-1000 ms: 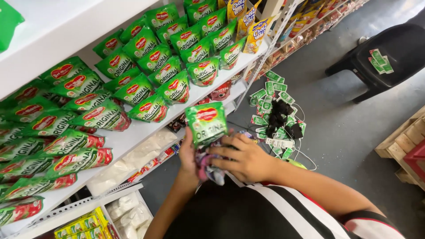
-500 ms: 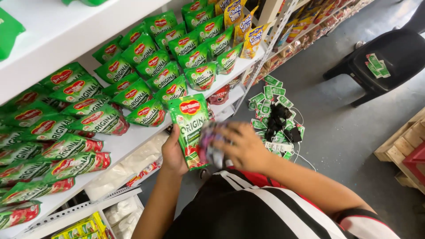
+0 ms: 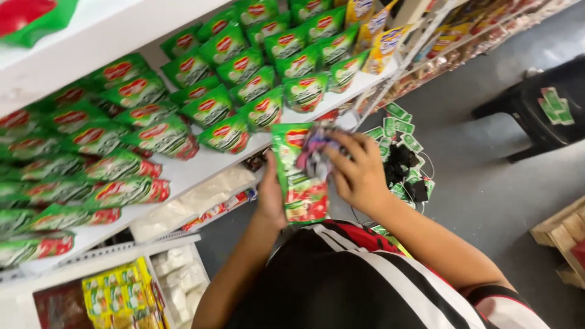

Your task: Cleaning and wiping down condiment pouches on a grocery store shelf.

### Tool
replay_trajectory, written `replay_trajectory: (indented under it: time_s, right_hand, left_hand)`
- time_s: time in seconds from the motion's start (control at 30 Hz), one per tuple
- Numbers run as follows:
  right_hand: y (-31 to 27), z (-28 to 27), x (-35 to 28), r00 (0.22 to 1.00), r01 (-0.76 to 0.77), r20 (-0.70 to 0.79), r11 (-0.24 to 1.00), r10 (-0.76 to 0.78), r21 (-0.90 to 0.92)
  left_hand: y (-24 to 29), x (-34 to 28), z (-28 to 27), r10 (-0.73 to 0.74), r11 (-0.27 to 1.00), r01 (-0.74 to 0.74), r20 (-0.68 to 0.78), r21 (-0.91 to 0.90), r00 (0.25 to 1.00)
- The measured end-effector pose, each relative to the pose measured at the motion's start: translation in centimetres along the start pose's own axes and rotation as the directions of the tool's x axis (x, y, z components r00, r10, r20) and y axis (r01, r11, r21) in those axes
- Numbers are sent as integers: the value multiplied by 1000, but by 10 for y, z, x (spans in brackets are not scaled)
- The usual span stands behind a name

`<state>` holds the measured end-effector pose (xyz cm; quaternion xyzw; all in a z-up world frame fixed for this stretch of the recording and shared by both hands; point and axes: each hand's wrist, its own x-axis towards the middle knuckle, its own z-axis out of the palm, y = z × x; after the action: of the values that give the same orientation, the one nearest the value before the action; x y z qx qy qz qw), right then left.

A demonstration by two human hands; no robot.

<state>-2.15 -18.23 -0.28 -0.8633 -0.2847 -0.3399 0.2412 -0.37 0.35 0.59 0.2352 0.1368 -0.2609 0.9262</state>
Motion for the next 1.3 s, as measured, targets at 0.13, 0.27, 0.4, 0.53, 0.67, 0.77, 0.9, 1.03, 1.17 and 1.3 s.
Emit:
replay_trajectory:
  time_s: [0.13, 0.27, 0.4, 0.53, 0.67, 0.77, 0.9, 1.03, 1.17, 1.3]
  right_hand:
    - [-34, -2, 24, 998, 8, 62, 999, -11, 46]
    - [-45, 6, 3, 968, 182, 116, 944, -221, 275]
    - [-8, 26, 15, 969, 199, 103, 955, -226, 219]
    - [-38, 32, 41, 978, 158, 103, 969, -180, 188]
    - [-66, 34, 24, 928, 269, 120, 856, -353, 442]
    - [-28, 59, 11, 916, 290, 121, 841, -382, 457]
    - [-33, 66, 53, 952, 232, 102, 897, -289, 378]
    - [-62, 57, 41, 915, 261, 142, 823, -377, 505]
    - [-38, 68, 20, 871, 305, 145, 748, -469, 590]
    - [-29, 86, 50, 919, 303, 75, 815, -387, 495]
  left_hand:
    - [-12, 14, -38, -31, 968, 37, 30, -247, 999]
    - [33, -30, 12, 139, 985, -127, 94, -120, 986]
    - [-8, -3, -75, 134, 961, -123, 28, -248, 991]
    - [-16, -8, -71, 228, 946, -219, 9, -239, 974]
    - [25, -42, -71, 352, 923, -342, 33, -175, 935]
    - [11, -36, -106, 345, 899, -339, -27, -278, 938]
    - [-3, -34, -93, 365, 908, -371, -65, -197, 929]
    - [16, -49, -87, 461, 866, -458, -35, -199, 887]
    - [39, -82, -54, 508, 836, -512, -74, -198, 858]
    - [19, -64, -80, 456, 840, -464, -100, -281, 885]
